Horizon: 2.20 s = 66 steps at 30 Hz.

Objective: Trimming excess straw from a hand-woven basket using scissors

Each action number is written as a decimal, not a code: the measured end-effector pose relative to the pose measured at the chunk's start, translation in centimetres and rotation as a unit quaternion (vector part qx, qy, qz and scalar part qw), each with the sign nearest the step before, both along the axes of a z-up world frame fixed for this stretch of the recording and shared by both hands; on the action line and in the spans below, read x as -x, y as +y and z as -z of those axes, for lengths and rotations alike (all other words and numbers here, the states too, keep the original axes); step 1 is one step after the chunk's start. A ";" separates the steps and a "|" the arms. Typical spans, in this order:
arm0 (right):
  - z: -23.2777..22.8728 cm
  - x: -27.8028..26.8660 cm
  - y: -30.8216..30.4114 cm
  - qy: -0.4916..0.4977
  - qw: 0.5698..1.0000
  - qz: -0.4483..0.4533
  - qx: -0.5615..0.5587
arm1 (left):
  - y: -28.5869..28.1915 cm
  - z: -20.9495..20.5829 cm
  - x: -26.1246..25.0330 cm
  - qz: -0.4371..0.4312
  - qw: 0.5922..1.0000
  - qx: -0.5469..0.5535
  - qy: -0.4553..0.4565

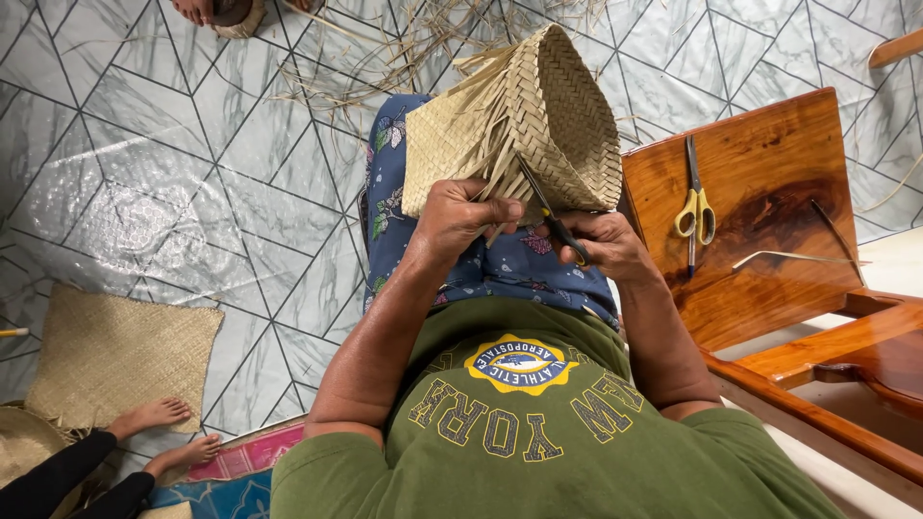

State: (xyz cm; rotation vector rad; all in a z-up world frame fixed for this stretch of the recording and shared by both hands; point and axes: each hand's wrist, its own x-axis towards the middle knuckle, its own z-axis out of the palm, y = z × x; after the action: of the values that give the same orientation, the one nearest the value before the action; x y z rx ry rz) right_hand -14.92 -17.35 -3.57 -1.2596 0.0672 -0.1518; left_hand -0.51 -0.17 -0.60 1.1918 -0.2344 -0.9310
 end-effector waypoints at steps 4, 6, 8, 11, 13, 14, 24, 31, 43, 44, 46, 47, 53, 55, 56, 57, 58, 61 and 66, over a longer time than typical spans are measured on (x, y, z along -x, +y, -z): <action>0.5 0.2 -0.1 -0.007 1.000 0.002 0.008 | 0.0 -0.3 0.0 0.000 1.000 -0.004 0.005; -0.3 -0.1 0.4 -0.009 1.000 -0.007 -0.001 | 0.0 -1.0 0.0 0.003 1.000 -0.003 -0.011; -0.4 -0.2 0.9 0.000 1.000 -0.008 0.000 | 0.0 -0.8 0.1 0.004 1.000 -0.002 -0.009; 0.1 -0.3 1.0 0.008 1.000 -0.012 0.000 | -0.1 -0.6 0.1 0.001 1.000 0.004 -0.011; 0.1 -0.4 1.0 0.006 1.000 -0.013 -0.001 | 0.0 -0.7 0.0 0.001 1.000 0.008 -0.014; -0.2 -0.6 0.9 0.006 1.000 -0.019 0.002 | 0.0 -0.8 0.0 0.001 1.000 0.005 -0.010; -2.0 0.5 -2.8 -0.049 0.977 -0.186 0.094 | 0.7 -0.3 -1.3 -0.014 0.999 0.013 0.027; -1.2 3.5 -4.2 -0.138 0.985 0.079 -0.060 | 0.7 0.8 -1.4 -0.023 0.999 0.011 0.037; -2.6 0.7 1.6 -0.043 0.987 0.152 0.023 | 4.6 -3.4 0.5 0.085 0.980 -0.167 -0.071; -2.6 0.6 2.0 -0.086 0.985 0.147 0.032 | 5.3 -2.3 0.9 0.144 0.979 -0.111 -0.096; -2.6 0.7 2.5 -0.130 0.981 0.143 0.038 | 6.5 -1.7 1.8 0.203 0.970 -0.058 -0.120; -2.6 0.8 2.7 -0.145 0.980 0.133 0.041 | 7.0 -2.2 2.3 0.249 0.947 -0.127 -0.159; -3.2 1.8 2.9 -0.186 0.976 0.105 0.048 | 7.8 -11.5 3.0 0.407 0.796 -0.358 -0.270; -3.8 2.1 2.8 -0.211 0.969 0.111 0.065 | 9.5 -12.1 2.4 0.398 0.767 -0.398 -0.308; -4.1 2.5 2.8 -0.148 0.982 0.094 0.065 | 10.8 -11.8 1.8 0.403 0.766 -0.329 -0.378; -4.3 2.9 2.8 -0.085 0.991 0.079 0.064 | 12.0 -11.4 1.2 0.405 0.757 -0.256 -0.445; -4.6 2.4 2.5 -0.095 0.989 0.090 0.074 | 12.2 -12.5 0.3 0.406 0.750 -0.248 -0.460; -5.1 2.5 2.6 -0.081 0.989 0.091 0.082 | 13.0 -16.1 -0.5 0.378 0.778 -0.112 -0.490; -6.3 1.9 2.9 -0.117 0.976 0.075 0.165 | 10.0 -19.7 0.3 0.193 0.831 0.234 -0.466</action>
State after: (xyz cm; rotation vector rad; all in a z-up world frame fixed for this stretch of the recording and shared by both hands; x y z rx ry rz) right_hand -16.87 -14.43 2.77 -1.5599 -0.0703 -0.4570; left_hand -0.84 9.80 19.15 1.0577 -1.4567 -0.4965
